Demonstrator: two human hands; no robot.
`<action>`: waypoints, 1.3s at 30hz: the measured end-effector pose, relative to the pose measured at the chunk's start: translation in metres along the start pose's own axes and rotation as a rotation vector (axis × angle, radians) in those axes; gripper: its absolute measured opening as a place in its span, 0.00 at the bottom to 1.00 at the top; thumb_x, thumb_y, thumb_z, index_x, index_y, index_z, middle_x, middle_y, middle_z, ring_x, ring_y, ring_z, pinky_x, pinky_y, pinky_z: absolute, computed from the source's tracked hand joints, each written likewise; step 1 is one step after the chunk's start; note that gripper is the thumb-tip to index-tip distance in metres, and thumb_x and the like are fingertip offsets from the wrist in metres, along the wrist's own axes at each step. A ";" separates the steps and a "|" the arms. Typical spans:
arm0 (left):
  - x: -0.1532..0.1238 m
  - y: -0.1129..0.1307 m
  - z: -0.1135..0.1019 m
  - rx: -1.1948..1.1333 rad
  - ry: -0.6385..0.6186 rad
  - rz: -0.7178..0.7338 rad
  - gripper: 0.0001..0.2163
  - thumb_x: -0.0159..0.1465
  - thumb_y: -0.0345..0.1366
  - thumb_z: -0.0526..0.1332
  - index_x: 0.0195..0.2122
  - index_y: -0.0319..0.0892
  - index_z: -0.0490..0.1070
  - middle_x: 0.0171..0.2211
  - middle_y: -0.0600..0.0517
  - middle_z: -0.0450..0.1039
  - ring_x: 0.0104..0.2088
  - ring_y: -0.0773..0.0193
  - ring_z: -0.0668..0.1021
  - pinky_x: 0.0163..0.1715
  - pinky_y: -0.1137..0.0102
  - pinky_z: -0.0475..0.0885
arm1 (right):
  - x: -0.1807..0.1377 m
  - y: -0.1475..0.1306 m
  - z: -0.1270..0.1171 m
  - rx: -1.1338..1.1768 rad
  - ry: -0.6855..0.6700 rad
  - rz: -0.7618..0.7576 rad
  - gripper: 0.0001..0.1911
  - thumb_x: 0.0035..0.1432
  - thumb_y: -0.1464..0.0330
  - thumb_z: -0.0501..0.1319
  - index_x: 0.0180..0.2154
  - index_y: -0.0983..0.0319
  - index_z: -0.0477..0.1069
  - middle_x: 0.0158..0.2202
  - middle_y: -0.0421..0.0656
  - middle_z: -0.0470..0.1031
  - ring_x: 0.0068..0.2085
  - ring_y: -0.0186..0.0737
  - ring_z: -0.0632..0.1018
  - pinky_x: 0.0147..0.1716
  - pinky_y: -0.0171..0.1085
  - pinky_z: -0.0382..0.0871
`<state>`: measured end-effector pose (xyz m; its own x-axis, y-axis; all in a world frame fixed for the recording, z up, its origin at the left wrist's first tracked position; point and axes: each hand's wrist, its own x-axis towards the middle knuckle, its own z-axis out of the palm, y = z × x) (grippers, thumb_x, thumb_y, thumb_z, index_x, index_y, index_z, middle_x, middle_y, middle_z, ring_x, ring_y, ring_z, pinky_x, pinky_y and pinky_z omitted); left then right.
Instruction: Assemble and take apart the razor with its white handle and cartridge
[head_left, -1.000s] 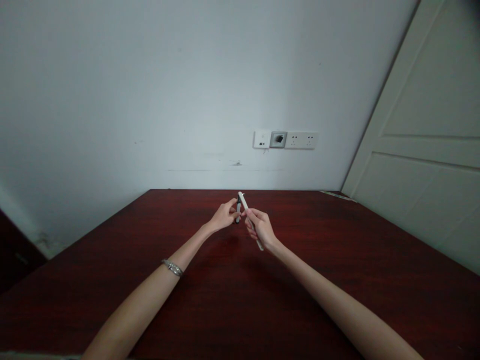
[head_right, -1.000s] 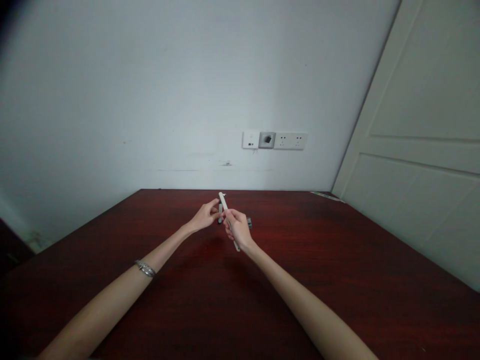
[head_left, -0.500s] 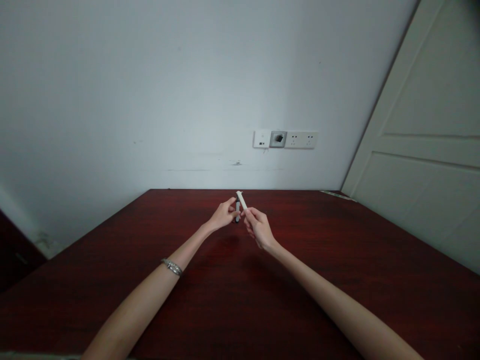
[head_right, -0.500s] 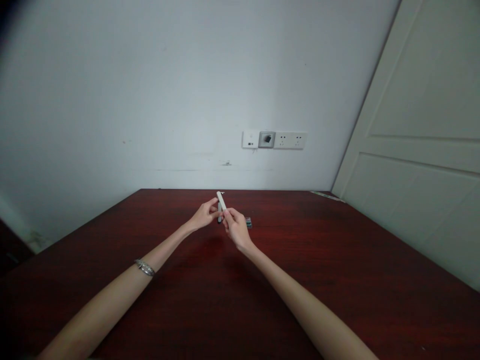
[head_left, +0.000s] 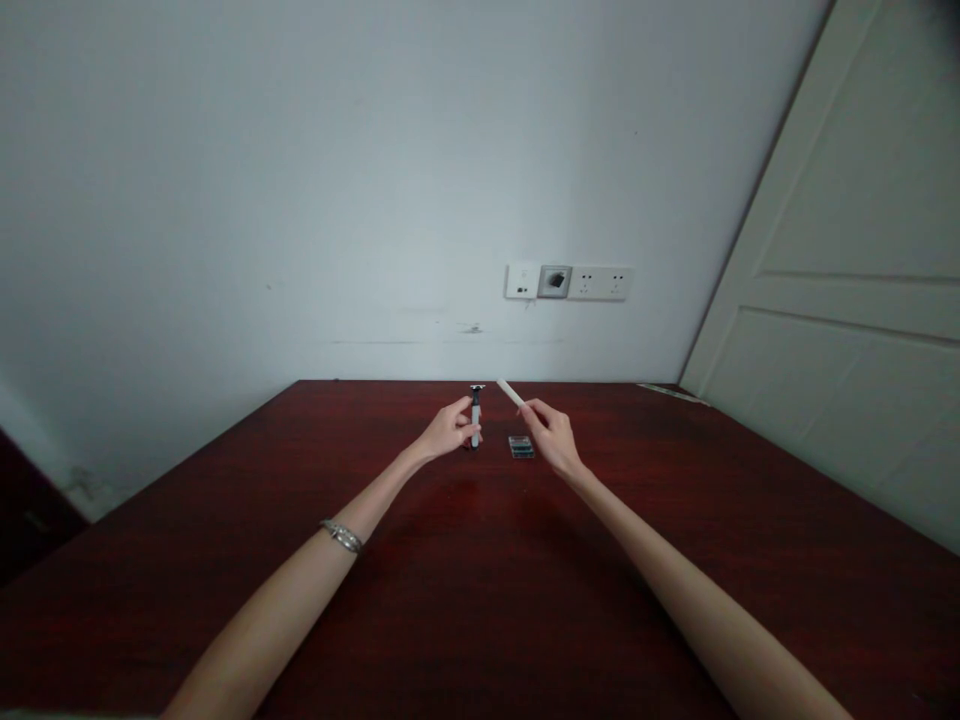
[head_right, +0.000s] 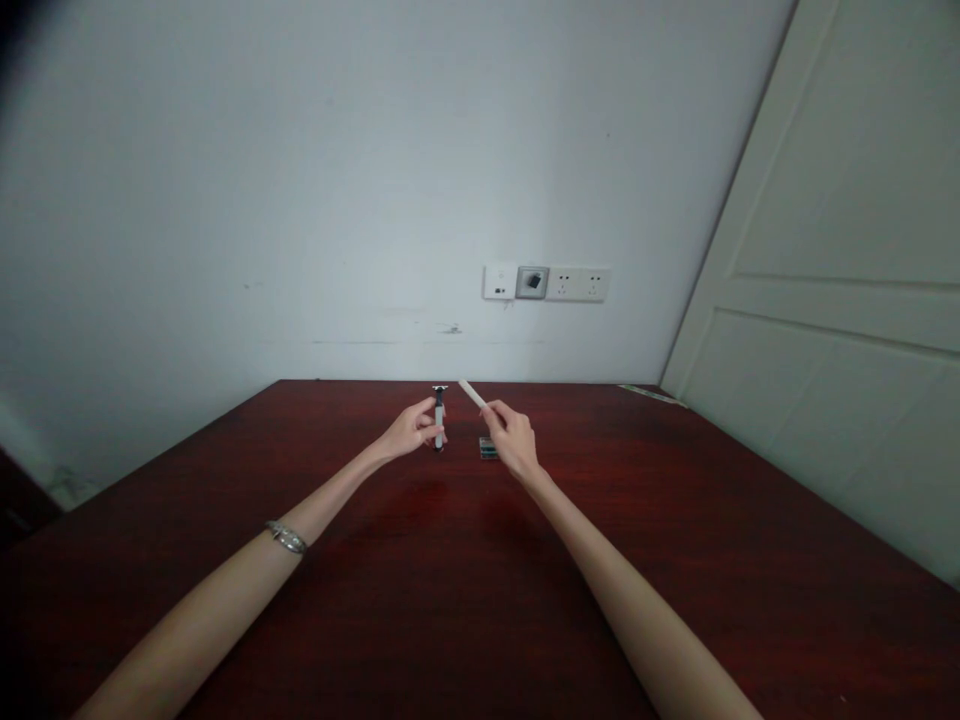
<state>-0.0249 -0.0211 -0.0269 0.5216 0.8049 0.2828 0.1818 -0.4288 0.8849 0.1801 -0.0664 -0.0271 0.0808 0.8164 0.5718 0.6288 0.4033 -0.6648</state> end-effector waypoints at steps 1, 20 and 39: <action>0.000 -0.002 0.000 0.022 -0.006 0.011 0.11 0.56 0.34 0.59 0.38 0.38 0.60 0.22 0.52 0.72 0.22 0.65 0.77 0.23 0.74 0.69 | -0.001 -0.004 -0.001 -0.011 -0.021 -0.022 0.19 0.58 0.54 0.49 0.30 0.59 0.71 0.20 0.37 0.67 0.24 0.34 0.67 0.25 0.31 0.55; 0.001 -0.007 0.003 0.155 -0.059 0.114 0.22 0.56 0.29 0.58 0.53 0.37 0.59 0.24 0.53 0.73 0.26 0.65 0.77 0.28 0.73 0.69 | -0.003 -0.016 -0.006 -0.120 -0.111 -0.204 0.20 0.60 0.55 0.49 0.35 0.58 0.75 0.26 0.40 0.75 0.26 0.35 0.72 0.27 0.31 0.59; 0.000 -0.006 0.000 0.138 -0.026 0.081 0.17 0.56 0.30 0.58 0.48 0.38 0.63 0.25 0.53 0.72 0.27 0.66 0.76 0.30 0.72 0.69 | 0.002 0.000 -0.016 -0.112 -0.079 -0.224 0.18 0.59 0.57 0.51 0.35 0.59 0.76 0.27 0.40 0.76 0.27 0.36 0.73 0.28 0.31 0.60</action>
<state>-0.0261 -0.0187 -0.0323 0.5604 0.7553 0.3398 0.2499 -0.5453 0.8001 0.1925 -0.0714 -0.0184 -0.1280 0.7433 0.6566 0.7060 0.5332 -0.4661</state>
